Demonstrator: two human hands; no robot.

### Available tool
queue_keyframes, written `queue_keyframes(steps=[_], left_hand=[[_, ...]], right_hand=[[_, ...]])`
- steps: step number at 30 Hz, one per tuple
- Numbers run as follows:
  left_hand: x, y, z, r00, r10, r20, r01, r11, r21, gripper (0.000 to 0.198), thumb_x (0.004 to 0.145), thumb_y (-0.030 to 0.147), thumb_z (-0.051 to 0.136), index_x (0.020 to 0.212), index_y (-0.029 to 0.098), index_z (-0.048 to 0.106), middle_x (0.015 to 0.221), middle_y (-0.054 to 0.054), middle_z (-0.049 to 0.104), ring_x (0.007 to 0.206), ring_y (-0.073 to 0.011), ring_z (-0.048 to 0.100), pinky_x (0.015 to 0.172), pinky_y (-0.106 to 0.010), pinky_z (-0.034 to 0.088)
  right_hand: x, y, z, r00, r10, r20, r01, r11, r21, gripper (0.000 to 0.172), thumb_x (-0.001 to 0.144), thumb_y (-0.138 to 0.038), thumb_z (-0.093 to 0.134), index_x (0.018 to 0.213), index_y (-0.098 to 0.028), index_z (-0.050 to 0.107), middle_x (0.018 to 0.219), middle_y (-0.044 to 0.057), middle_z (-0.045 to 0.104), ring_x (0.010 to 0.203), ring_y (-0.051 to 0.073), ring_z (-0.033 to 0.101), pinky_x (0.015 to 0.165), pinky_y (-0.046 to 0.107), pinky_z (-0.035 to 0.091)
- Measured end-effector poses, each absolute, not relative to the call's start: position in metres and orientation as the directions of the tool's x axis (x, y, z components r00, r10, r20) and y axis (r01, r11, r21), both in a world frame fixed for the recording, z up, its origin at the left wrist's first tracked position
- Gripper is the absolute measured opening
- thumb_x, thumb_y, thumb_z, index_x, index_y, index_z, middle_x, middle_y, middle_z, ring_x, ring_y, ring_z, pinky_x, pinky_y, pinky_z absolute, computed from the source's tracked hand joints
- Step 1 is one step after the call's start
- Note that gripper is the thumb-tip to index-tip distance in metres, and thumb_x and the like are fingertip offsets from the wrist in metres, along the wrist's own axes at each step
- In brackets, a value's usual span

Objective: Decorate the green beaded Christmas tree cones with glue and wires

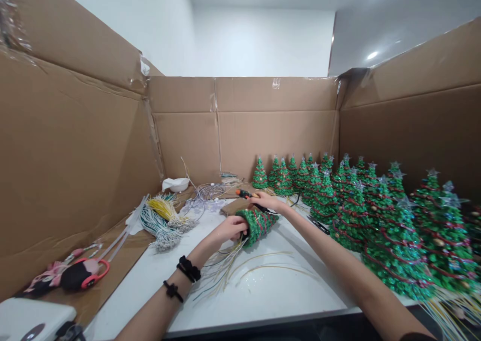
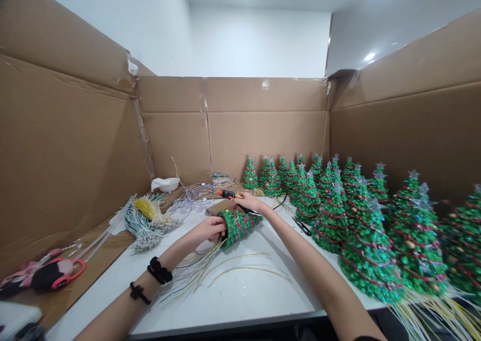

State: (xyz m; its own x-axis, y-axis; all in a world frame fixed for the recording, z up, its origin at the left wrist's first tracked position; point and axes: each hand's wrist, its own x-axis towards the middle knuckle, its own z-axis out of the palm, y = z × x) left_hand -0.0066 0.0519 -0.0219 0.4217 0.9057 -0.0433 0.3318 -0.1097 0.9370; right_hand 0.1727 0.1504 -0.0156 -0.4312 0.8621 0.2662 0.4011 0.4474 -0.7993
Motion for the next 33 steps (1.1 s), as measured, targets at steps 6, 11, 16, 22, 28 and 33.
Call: queue_keyframes(steps=[6, 11, 16, 22, 28, 33], left_hand=[[-0.005, 0.051, -0.020, 0.427, 0.903, -0.046, 0.319, -0.103, 0.942, 0.021, 0.064, 0.035, 0.057, 0.065, 0.015, 0.051, 0.059, 0.004, 0.049, 0.042, -0.0036, 0.029, 0.042, -0.021, 0.016], [-0.007, 0.054, -0.021, 0.429, 0.903, -0.034, 0.345, -0.128, 0.930, 0.022, 0.066, 0.037, 0.057, 0.063, 0.015, 0.052, 0.057, 0.005, 0.047, 0.042, -0.0042, 0.030, 0.042, -0.022, 0.018], [-0.010, 0.057, -0.019, 0.452, 0.891, -0.041, 0.358, -0.139, 0.923, 0.023, 0.068, 0.036, 0.055, 0.059, 0.017, 0.046, 0.053, 0.007, 0.040, 0.041, -0.0046, 0.028, 0.042, -0.023, 0.016], [-0.013, 0.060, -0.021, 0.450, 0.892, -0.037, 0.363, -0.145, 0.920, 0.025, 0.069, 0.041, 0.056, 0.066, 0.016, 0.051, 0.053, 0.008, 0.033, 0.044, -0.0052, 0.023, 0.044, -0.022, 0.015], [-0.012, 0.060, -0.022, 0.436, 0.900, -0.028, 0.384, -0.157, 0.910, 0.029, 0.069, 0.045, 0.057, 0.068, 0.015, 0.054, 0.051, 0.008, 0.032, 0.046, -0.0061, 0.023, 0.045, -0.023, 0.015], [-0.012, 0.059, -0.022, 0.427, 0.903, -0.037, 0.381, -0.143, 0.913, 0.030, 0.068, 0.045, 0.058, 0.067, 0.015, 0.054, 0.052, 0.008, 0.032, 0.046, -0.0060, 0.023, 0.045, -0.023, 0.015]], right_hand=[[0.190, 0.136, -0.008, -0.388, 0.815, 0.430, 0.423, 0.572, -0.702, 0.027, 0.079, -0.042, 0.055, 0.087, -0.016, 0.056, 0.070, 0.000, 0.062, 0.062, 0.014, 0.054, 0.055, 0.022, 0.038], [0.233, 0.126, -0.007, -0.293, 0.702, 0.649, 0.645, 0.646, -0.408, 0.033, 0.078, -0.045, 0.057, 0.094, -0.016, 0.062, 0.087, 0.007, 0.061, 0.084, 0.021, 0.053, 0.074, 0.031, 0.043], [0.249, 0.133, -0.015, -0.392, 0.703, 0.594, 0.657, 0.665, -0.355, 0.035, 0.080, -0.042, 0.057, 0.103, -0.017, 0.064, 0.090, 0.008, 0.062, 0.090, 0.024, 0.049, 0.079, 0.034, 0.041], [0.244, 0.130, -0.019, -0.464, 0.703, 0.538, 0.638, 0.687, -0.347, 0.034, 0.082, -0.037, 0.056, 0.109, -0.019, 0.064, 0.089, 0.007, 0.062, 0.090, 0.024, 0.044, 0.080, 0.034, 0.037], [0.244, 0.132, -0.023, -0.515, 0.687, 0.513, 0.603, 0.715, -0.353, 0.040, 0.083, -0.036, 0.057, 0.117, -0.017, 0.060, 0.087, 0.008, 0.060, 0.090, 0.024, 0.043, 0.079, 0.035, 0.038], [0.245, 0.135, -0.025, -0.513, 0.684, 0.519, 0.594, 0.719, -0.360, 0.040, 0.082, -0.037, 0.058, 0.118, -0.018, 0.059, 0.087, 0.008, 0.058, 0.092, 0.024, 0.043, 0.081, 0.036, 0.038]])
